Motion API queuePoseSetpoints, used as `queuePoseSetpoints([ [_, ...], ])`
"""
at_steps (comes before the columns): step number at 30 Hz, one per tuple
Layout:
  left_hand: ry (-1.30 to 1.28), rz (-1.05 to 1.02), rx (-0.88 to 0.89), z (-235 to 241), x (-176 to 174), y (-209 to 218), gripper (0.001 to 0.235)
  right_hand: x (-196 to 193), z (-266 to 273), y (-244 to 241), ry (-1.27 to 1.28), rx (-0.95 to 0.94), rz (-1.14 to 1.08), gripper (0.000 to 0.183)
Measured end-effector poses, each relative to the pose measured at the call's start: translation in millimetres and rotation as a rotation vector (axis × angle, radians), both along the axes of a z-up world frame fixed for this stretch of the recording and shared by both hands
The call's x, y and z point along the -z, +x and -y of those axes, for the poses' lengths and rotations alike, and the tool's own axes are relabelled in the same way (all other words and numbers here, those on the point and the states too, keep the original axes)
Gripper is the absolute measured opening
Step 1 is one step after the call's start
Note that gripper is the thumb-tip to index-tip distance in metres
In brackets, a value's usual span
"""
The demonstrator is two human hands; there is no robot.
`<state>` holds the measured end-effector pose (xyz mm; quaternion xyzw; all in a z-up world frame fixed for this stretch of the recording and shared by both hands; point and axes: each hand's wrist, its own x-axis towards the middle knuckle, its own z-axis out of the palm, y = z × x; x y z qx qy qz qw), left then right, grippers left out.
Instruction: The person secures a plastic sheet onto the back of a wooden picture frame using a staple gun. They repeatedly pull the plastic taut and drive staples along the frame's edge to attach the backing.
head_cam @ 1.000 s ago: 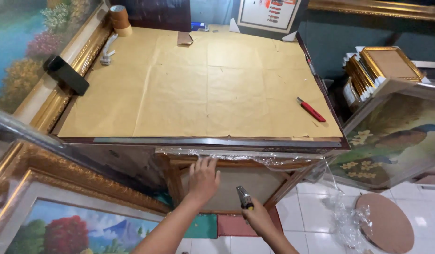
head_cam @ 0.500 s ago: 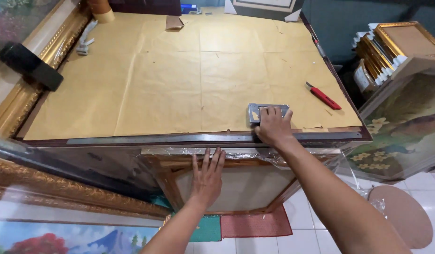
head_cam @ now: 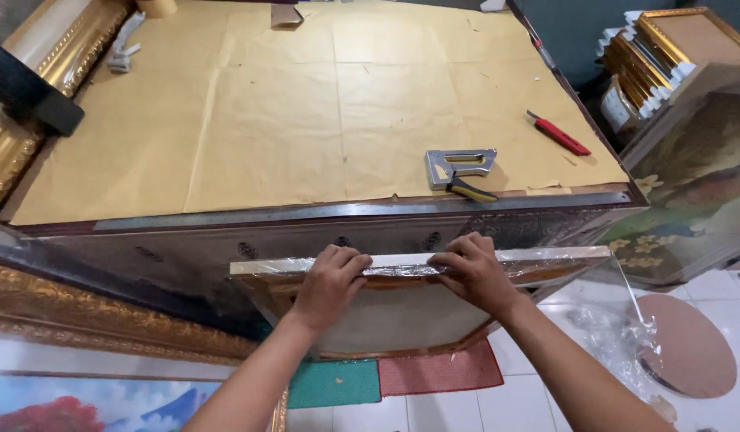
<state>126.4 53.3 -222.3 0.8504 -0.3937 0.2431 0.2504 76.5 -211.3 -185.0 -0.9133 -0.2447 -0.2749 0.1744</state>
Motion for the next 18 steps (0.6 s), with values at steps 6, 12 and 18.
queuePoseSetpoints([
  [6, -0.219, -0.19, 0.201, -16, -14, 12, 0.01, -25, 2, 2, 0.198, -0.1, -0.313, 0.016],
  [12, -0.208, -0.314, 0.301, -22, -32, 8, 0.009, -27, 4, 2, 0.186, -0.251, -0.319, 0.005],
  [18, -0.081, -0.158, 0.251, -19, -11, 5, 0.01, -8, 10, 0, 0.068, -0.304, -0.214, 0.004],
])
